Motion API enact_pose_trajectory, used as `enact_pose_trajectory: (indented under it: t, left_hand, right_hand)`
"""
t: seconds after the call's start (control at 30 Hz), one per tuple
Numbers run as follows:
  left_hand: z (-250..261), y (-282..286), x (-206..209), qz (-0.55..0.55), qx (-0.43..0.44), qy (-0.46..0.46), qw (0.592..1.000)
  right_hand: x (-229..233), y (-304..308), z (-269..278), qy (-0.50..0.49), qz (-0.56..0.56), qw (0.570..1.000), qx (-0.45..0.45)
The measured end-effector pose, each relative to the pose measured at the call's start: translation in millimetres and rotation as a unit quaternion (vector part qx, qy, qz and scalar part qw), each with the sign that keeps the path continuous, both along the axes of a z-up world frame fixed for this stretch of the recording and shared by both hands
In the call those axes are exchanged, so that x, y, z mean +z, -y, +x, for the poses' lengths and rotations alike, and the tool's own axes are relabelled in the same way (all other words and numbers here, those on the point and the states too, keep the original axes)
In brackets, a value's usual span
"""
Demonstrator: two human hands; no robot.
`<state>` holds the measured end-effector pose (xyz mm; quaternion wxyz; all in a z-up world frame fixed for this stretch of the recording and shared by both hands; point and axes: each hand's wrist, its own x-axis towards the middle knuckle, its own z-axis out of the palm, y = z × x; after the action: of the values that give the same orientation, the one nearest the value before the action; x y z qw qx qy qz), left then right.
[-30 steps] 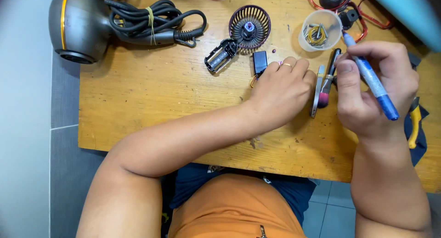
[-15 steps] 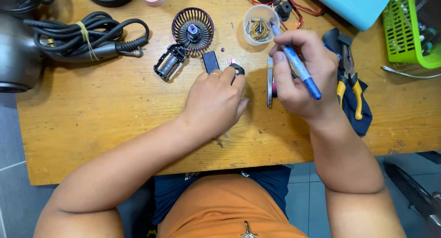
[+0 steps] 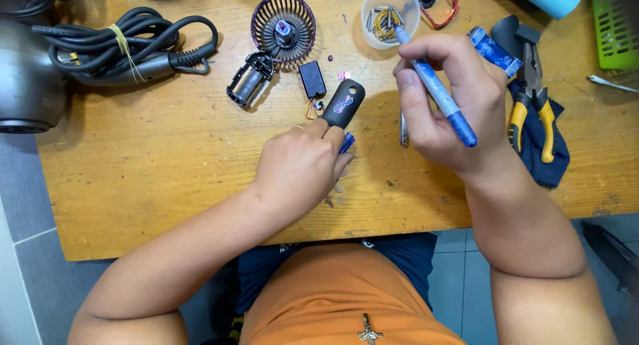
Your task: Repairing and inspecting small electronic components, including marking a fan blade and opening a device housing to check wiring.
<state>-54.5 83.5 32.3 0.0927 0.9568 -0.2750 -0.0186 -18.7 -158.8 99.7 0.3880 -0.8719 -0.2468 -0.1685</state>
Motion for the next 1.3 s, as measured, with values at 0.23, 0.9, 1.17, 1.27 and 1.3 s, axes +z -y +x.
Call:
enact_pose_trajectory:
  t: [0.23, 0.9, 1.17, 1.27, 1.3]
  left_hand:
    - [4, 1, -2, -0.048, -0.011, -0.091, 0.995]
    - [21, -23, 21, -0.367, -0.012, -0.059, 0.928]
    - [17, -23, 3, -0.379, -0.040, -0.035, 0.924]
    - [17, -25, 5, -0.382, -0.054, -0.023, 0.922]
    - [17, -24, 8, -0.381, -0.055, -0.023, 0.923]
  right_hand:
    - [-14, -4, -1, -0.130, 0.208, 0.969, 0.018]
    - [-38, -23, -8, -0.218, 0.265, 0.939, -0.004]
    - [-39, -26, -15, -0.285, 0.242, 0.926, 0.060]
    - [-43, -22, -13, -0.265, 0.222, 0.936, 0.059]
    - [-43, -24, -15, -0.265, 0.223, 0.936, 0.058]
